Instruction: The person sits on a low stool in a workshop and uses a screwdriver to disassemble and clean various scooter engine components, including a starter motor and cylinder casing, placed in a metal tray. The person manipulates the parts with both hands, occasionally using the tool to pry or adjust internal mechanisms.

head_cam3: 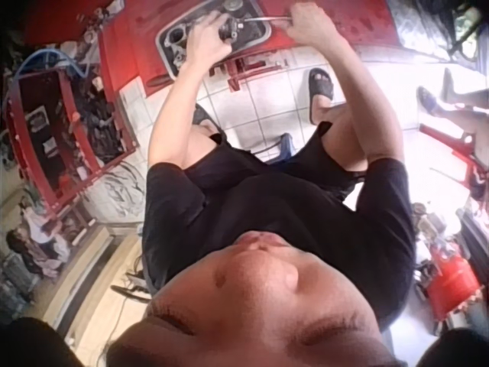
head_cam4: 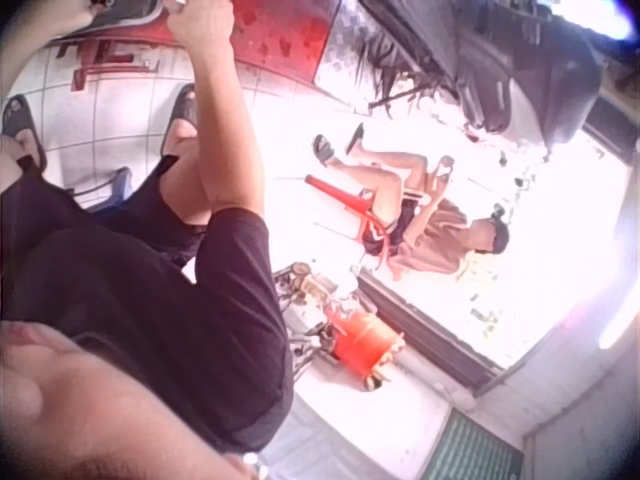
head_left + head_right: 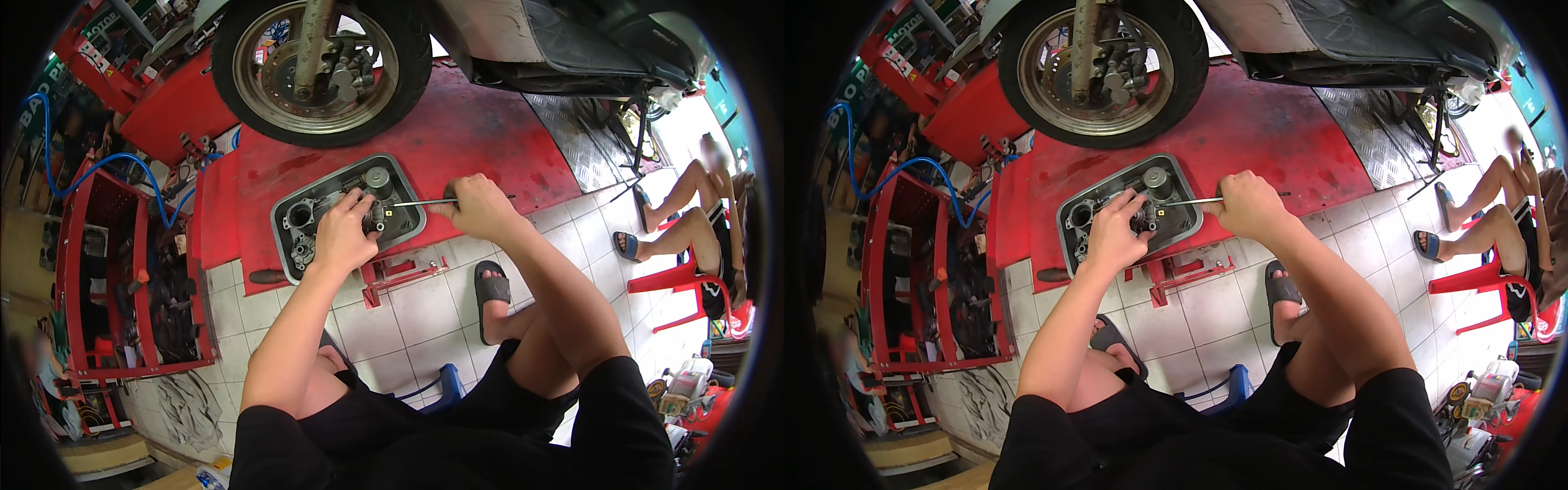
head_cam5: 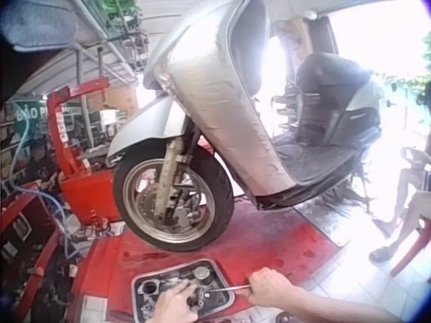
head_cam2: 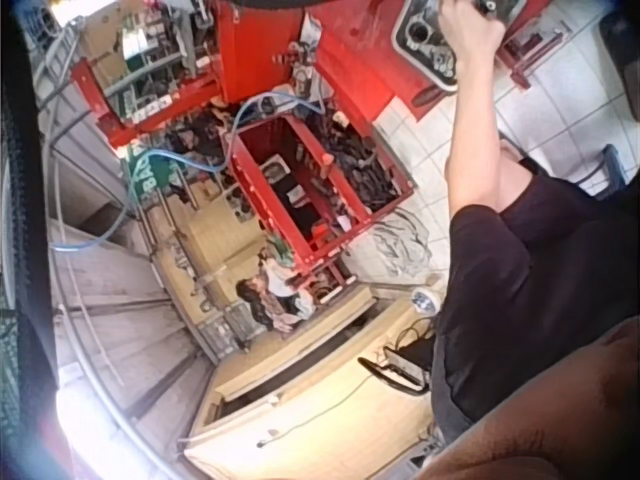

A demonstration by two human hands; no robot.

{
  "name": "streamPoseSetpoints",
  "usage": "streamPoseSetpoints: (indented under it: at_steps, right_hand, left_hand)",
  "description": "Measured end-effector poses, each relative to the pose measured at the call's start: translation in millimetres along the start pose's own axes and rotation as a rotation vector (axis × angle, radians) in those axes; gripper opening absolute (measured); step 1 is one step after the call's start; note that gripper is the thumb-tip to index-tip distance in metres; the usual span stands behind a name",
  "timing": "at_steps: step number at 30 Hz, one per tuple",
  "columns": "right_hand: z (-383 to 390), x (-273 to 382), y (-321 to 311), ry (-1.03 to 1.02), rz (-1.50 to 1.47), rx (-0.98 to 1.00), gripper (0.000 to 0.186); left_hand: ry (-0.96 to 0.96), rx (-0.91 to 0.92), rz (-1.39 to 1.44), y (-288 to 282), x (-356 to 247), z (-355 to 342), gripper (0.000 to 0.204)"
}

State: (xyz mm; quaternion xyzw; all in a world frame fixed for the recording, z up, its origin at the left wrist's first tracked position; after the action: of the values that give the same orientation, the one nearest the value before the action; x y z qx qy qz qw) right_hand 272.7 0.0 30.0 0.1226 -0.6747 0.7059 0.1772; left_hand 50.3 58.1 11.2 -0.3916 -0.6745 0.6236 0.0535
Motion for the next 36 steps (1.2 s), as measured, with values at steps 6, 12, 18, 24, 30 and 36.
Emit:
streamPoseSetpoints:
  at_steps: [6,12,18,24,30,36]
  right_hand:
    - [-2,-10,8,-0.163,0.037,-0.072,0.018]
    - [0,7,-10,0.068,-0.002,-0.015,0.019]
    - [0,-4,8,-0.22,-0.048,-0.144,0.024]
    - [6,8,-13,-0.137,-0.021,-0.204,0.021]
    - [4,10,-13,0.017,0.015,-0.065,0.016]
    - [-2,-7,6,-0.179,-0.127,-0.132,0.016]
  left_hand:
    - [-0.016,0.007,-0.005,1,3,0,0.061]
    - [0.007,-0.004,-0.005,2,2,1,0.061]
    - [-0.059,0.033,-0.003,0,2,-2,0.061]
    - [-0.05,0.026,-0.023,3,5,0,0.061]
    - [-0.071,0.046,-0.008,1,1,-2,0.062]
    - [-0.059,0.053,-0.035,5,1,-3,0.061]
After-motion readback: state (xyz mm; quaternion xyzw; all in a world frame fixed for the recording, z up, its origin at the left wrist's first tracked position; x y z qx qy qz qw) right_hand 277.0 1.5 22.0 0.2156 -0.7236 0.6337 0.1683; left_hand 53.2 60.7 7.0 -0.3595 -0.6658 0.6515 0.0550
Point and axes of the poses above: each hand's wrist, its own z-axis away from the middle knuckle, its own y-axis out of the palm, x = y × z, the point moved 4 cm from there along -z, towards the middle knuckle, and after that the axes turned 2 degrees about -z, right-handed, at the moved point
